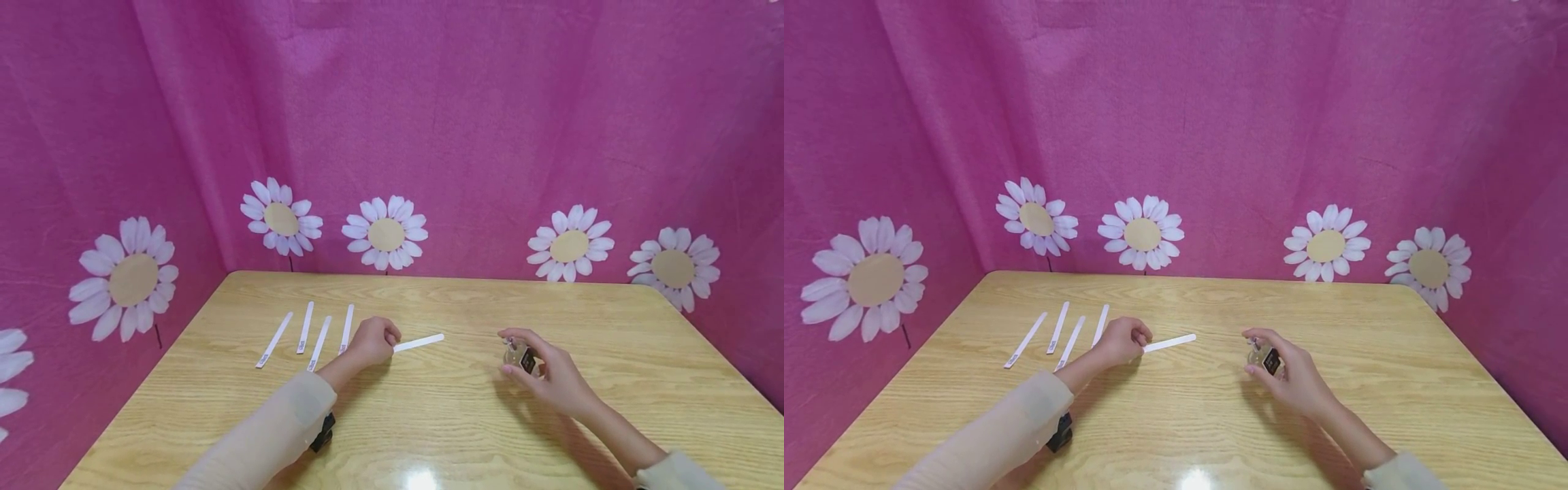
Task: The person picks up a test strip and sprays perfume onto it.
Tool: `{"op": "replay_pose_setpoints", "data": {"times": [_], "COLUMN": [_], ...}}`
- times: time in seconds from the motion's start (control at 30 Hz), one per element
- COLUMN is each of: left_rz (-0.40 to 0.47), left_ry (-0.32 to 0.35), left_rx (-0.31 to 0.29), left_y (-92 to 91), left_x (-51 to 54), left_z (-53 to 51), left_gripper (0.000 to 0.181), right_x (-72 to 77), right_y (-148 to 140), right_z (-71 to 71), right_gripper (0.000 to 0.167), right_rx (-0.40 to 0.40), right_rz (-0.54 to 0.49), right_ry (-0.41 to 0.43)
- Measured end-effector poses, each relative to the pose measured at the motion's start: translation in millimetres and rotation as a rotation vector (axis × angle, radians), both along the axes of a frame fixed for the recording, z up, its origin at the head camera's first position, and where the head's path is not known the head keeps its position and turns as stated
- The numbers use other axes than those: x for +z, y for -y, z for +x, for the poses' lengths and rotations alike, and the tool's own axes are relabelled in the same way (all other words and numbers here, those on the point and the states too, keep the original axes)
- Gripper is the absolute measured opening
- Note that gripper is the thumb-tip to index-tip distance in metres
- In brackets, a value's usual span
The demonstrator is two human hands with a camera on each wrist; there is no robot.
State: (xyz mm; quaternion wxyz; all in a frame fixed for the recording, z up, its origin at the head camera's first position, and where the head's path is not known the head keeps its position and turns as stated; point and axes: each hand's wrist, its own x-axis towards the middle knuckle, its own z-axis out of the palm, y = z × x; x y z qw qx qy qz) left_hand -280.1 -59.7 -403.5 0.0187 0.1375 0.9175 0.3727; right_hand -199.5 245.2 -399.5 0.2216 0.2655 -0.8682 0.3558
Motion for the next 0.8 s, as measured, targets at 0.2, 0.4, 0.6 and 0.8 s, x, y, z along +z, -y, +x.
{"op": "replay_pose_setpoints", "data": {"times": [0.2,0.4,0.6,0.8], "left_rz": [-0.003,-0.028,0.065,0.149], "left_ry": [-0.007,-0.072,-0.045,0.02], "left_rx": [-0.059,-0.125,-0.149,-0.119], "left_y": [2.0,5.6,13.1,19.6], "left_x": [0.6,-1.1,-5.0,-4.6], "left_z": [3.2,5.9,9.7,19.7], "left_gripper": [0.028,0.022,0.016,0.014], "right_x": [-3.0,-5.4,-4.3,-2.1], "right_y": [3,5,15,27], "right_z": [-0.5,-5.4,-12.1,-16.4], "right_gripper": [0.052,0.052,0.053,0.05], "right_rx": [0.009,0.033,0.07,0.08], "right_rz": [-0.002,-0.014,-0.04,-0.034], "right_ry": [0.005,-0.004,0.013,0.004]}}
